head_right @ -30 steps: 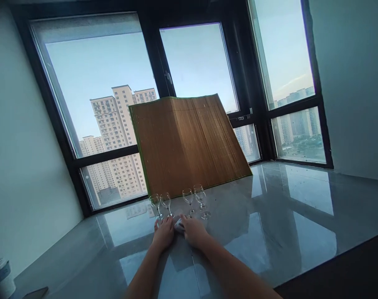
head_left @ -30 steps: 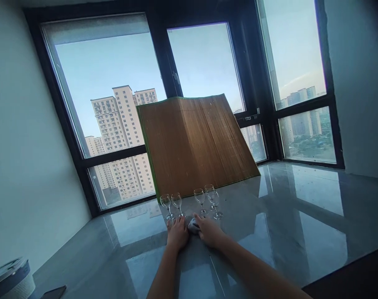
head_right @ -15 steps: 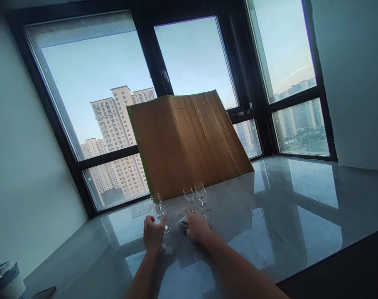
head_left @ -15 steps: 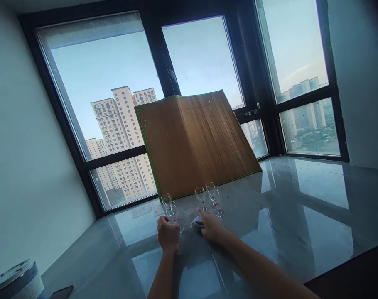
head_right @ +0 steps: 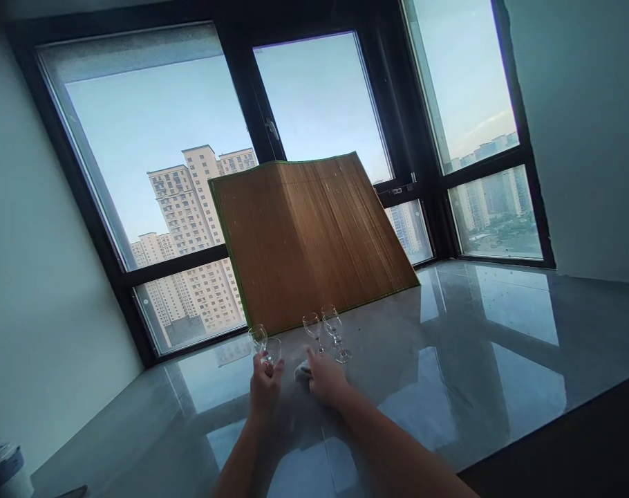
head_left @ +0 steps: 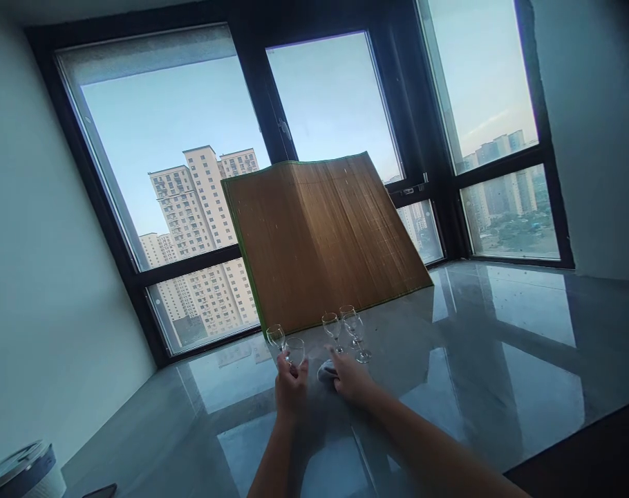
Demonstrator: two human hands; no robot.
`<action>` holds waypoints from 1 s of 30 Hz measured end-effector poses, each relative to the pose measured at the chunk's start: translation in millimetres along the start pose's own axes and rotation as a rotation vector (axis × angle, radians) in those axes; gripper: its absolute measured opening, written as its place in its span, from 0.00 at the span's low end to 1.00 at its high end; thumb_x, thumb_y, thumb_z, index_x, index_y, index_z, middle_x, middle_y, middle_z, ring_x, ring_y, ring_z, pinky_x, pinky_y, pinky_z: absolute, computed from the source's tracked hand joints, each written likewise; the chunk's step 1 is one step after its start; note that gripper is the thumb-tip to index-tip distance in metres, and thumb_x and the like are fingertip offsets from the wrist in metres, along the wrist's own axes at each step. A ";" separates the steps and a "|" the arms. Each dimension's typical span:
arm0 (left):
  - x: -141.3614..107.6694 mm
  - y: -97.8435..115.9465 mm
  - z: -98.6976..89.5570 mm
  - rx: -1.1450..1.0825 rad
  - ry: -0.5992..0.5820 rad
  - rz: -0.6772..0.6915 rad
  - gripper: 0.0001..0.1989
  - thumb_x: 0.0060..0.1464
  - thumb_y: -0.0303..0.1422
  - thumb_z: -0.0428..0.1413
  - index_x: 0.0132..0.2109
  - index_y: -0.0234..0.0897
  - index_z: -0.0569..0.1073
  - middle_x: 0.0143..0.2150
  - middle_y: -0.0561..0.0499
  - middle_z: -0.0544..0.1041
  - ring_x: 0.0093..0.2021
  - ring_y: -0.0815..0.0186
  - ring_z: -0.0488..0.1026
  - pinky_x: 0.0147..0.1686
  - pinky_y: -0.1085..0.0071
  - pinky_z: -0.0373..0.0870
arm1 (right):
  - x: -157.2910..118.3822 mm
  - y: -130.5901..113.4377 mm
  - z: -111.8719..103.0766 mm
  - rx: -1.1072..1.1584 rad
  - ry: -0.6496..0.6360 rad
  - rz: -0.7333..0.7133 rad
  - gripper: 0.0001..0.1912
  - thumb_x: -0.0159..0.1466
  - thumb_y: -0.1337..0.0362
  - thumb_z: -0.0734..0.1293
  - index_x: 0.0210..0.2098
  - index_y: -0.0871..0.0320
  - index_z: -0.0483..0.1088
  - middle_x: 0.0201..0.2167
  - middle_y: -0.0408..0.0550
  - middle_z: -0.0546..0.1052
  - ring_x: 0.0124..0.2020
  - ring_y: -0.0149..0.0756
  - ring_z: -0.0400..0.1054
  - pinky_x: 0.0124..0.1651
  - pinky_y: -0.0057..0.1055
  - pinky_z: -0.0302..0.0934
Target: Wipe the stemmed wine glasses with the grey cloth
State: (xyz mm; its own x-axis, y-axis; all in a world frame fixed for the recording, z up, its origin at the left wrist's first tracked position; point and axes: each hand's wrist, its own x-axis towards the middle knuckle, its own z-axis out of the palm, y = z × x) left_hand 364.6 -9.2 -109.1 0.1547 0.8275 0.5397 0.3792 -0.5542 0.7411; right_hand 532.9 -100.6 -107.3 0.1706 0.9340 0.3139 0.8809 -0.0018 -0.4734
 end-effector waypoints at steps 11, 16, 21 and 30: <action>-18.7 30.9 6.6 0.502 -0.278 0.039 0.32 0.63 0.44 0.53 0.68 0.34 0.58 0.45 0.43 0.80 0.47 0.56 0.79 0.40 0.68 0.66 | 6.3 -3.9 4.3 0.422 0.256 -0.115 0.44 0.53 0.73 0.64 0.68 0.54 0.51 0.54 0.54 0.73 0.51 0.44 0.70 0.57 0.38 0.62; -18.7 29.9 8.4 0.508 -0.284 0.001 0.32 0.65 0.46 0.49 0.69 0.32 0.55 0.51 0.38 0.79 0.51 0.54 0.78 0.44 0.67 0.68 | 4.7 -4.7 2.4 0.539 0.325 -0.108 0.42 0.52 0.71 0.65 0.66 0.54 0.53 0.48 0.51 0.73 0.46 0.44 0.71 0.53 0.39 0.64; -14.2 18.7 5.3 0.498 -0.267 0.018 0.32 0.67 0.47 0.47 0.68 0.29 0.55 0.49 0.36 0.80 0.49 0.54 0.79 0.41 0.67 0.67 | 2.2 -11.9 -2.0 0.694 0.403 -0.109 0.38 0.53 0.69 0.64 0.63 0.55 0.55 0.48 0.52 0.72 0.44 0.42 0.71 0.51 0.37 0.66; -11.6 20.7 -5.4 0.639 -0.371 0.088 0.30 0.60 0.36 0.58 0.67 0.41 0.61 0.42 0.50 0.80 0.44 0.62 0.77 0.41 0.71 0.64 | 11.8 -1.4 -1.2 0.831 0.566 -0.050 0.35 0.53 0.66 0.66 0.60 0.56 0.58 0.42 0.48 0.71 0.40 0.42 0.71 0.46 0.41 0.68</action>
State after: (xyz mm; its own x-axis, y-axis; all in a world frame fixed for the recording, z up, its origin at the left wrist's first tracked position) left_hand 365.7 -30.8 -97.9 0.4646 0.8210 0.3319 0.7900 -0.5536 0.2635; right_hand 534.2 -90.0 -102.0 0.5171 0.6185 0.5916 0.3419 0.4845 -0.8052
